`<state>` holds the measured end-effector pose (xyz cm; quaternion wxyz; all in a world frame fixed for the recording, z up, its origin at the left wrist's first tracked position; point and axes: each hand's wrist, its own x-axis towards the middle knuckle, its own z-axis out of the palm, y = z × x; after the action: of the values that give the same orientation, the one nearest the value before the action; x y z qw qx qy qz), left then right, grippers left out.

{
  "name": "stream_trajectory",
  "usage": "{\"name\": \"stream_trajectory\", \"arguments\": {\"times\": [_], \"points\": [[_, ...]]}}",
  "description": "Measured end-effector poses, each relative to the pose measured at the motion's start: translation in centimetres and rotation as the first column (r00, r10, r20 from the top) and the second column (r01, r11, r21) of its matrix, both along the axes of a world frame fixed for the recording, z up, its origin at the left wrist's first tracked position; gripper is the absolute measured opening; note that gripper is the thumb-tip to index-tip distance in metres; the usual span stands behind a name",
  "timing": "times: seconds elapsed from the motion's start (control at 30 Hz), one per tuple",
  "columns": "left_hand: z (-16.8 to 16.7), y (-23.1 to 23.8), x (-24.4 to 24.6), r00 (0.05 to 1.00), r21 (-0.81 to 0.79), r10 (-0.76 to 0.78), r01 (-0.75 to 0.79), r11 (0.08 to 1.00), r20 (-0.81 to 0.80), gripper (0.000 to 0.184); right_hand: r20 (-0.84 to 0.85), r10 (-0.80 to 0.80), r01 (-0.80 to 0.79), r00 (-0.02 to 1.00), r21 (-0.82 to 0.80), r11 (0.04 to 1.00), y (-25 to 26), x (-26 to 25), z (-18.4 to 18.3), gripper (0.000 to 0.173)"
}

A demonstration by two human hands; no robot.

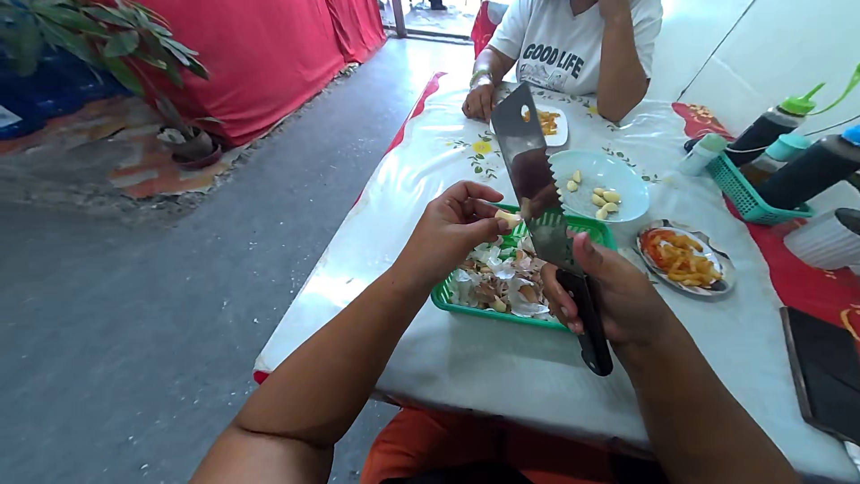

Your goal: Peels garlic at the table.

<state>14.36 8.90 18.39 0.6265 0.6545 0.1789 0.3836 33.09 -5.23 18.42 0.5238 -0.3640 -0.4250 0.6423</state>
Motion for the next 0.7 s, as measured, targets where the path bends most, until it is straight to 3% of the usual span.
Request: {"name": "stream_trajectory", "arguments": {"times": [0.17, 0.7], "points": [[0.1, -0.22, -0.06, 1.0, -0.016, -0.016, 0.017, 1.0, 0.024, 0.03, 0.049, -0.045, 0.044, 0.998, 0.009, 0.999, 0.11, -0.07, -0.16, 0.057], [-0.1, 0.19, -0.08, 0.999, 0.026, -0.005, 0.004, 1.0, 0.037, 0.022, -0.007, -0.038, 0.038, 0.999, -0.016, 0.999, 0.47, -0.23, -0.36, 0.057]]}}
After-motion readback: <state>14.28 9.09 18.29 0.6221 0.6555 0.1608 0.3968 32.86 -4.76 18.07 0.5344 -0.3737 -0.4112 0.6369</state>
